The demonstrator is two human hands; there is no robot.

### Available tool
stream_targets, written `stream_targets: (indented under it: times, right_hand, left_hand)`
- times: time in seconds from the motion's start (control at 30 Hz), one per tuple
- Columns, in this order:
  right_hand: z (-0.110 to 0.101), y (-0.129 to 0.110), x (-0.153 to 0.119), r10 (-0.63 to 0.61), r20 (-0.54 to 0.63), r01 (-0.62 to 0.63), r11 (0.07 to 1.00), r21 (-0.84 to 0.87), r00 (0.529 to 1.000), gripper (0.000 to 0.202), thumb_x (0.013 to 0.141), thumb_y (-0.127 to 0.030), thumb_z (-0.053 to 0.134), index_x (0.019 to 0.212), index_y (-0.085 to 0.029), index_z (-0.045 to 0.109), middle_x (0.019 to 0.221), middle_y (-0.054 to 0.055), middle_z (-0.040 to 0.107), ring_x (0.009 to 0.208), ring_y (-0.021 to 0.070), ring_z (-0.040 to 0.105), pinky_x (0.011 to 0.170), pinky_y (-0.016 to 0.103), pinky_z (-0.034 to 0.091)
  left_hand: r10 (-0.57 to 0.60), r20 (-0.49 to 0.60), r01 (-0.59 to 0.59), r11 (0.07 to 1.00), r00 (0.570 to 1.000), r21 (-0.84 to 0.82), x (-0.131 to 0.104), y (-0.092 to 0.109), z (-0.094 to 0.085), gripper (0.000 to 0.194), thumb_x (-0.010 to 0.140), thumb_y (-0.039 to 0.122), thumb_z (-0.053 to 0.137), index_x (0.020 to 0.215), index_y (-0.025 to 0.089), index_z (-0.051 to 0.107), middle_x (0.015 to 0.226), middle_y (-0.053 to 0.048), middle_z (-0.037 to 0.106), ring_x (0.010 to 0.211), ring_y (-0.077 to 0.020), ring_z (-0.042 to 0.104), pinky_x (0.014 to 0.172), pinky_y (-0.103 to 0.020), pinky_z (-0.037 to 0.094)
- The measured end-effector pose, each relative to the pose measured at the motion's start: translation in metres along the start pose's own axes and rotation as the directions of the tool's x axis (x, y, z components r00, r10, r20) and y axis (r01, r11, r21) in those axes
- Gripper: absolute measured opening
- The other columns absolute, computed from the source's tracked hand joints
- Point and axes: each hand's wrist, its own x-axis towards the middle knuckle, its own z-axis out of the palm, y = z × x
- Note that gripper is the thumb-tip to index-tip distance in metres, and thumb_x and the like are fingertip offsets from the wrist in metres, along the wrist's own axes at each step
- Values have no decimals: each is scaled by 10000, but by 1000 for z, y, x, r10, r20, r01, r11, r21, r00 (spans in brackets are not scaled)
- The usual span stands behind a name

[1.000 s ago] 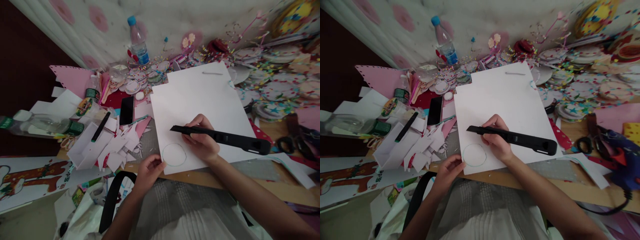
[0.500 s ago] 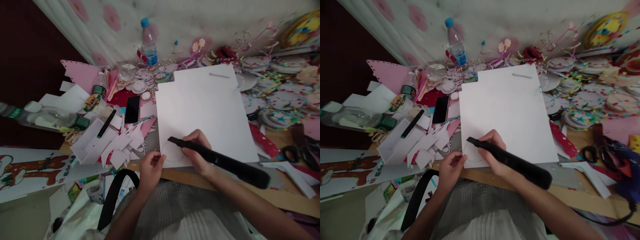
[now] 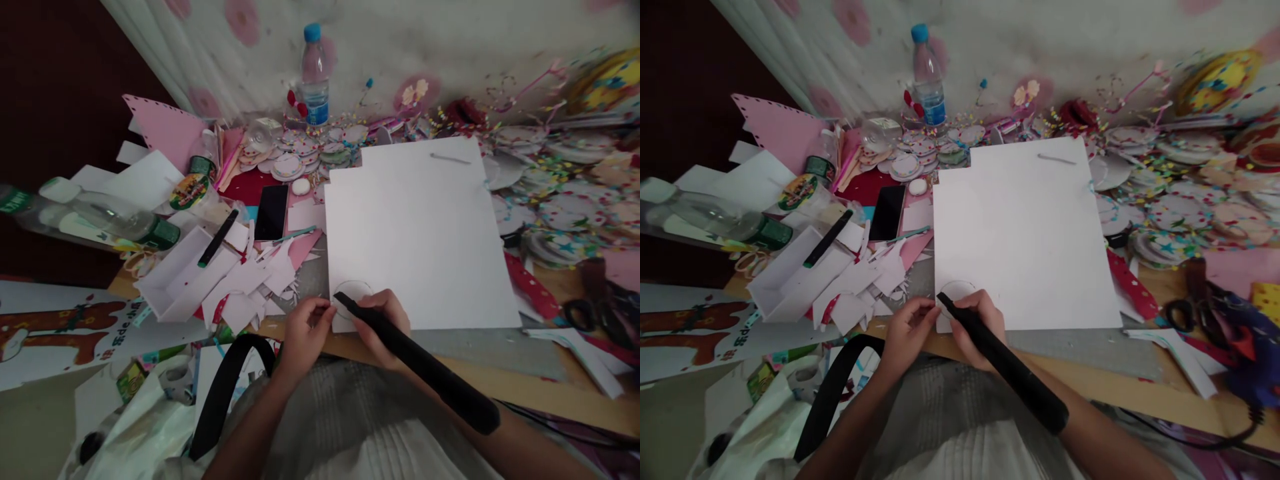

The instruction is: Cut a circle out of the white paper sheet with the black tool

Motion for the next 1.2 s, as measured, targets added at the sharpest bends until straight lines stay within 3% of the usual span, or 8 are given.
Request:
stream_targets:
  times: [0.17, 0.33, 0.5, 0.73, 0.93, 1.2]
  right_hand:
    - [1, 7, -7, -47, 16, 48, 997, -66, 999, 230, 765, -223, 614, 965, -269, 509, 733, -8, 608, 500, 143, 503, 453, 273, 385]
    - [3, 9, -10, -93, 25, 94, 995, -28, 995, 272, 754, -192, 622, 983, -291, 512, 716, -3, 589, 483, 155, 484, 449, 299, 372]
    - [6, 5, -11, -37, -20, 38, 999, 15, 999, 212, 788, -219, 593, 972, -270, 502, 687, -21, 542, 523, 153, 481, 473, 293, 347]
    - [3, 2, -5, -65, -29, 65, 998, 0, 997, 191, 793, -224, 597, 958, -264, 511, 701, -23, 552, 481, 121, 443, 463, 276, 351]
    - [1, -2, -8, -103, -21, 100, 987, -128, 994, 191, 789, -227, 582, 960, -260, 504, 714, -6, 590, 470, 140, 484, 441, 291, 374]
    - [-2, -19, -3, -285, 49, 287, 913, -291, 957, 229, 732, -164, 568, 935, -241, 496, 652, -20, 556, 462, 133, 517, 424, 263, 388]
  left_hand:
    - [-115, 81, 124, 986, 990, -115, 6, 2, -6, 189, 789, 370, 677, 798, 182, 659, 728, -22, 658, 663, -162, 601, 641, -272, 471]
    - [-182, 190, 222, 951, 965, -217, 10, 4, -10, 269, 754, 431, 705, 806, 169, 670, 739, -28, 666, 655, -161, 597, 637, -278, 468]
    - [-198, 217, 250, 936, 956, -246, 12, 5, -14, 287, 744, 440, 722, 820, 173, 652, 736, -16, 641, 663, -150, 576, 650, -272, 455]
    - [-158, 282, 234, 937, 946, -259, 12, 7, -17, 257, 779, 394, 709, 880, 175, 620, 854, -28, 628, 779, -154, 594, 728, -278, 482]
    - [-136, 292, 241, 901, 947, -361, 12, 8, -18, 371, 706, 268, 789, 1015, 188, 601, 881, -27, 635, 820, -153, 614, 741, -271, 508]
    - [-227, 197, 292, 858, 954, -423, 4, 14, -10, 289, 645, 245, 832, 865, 168, 662, 769, -5, 669, 745, -125, 627, 694, -229, 514]
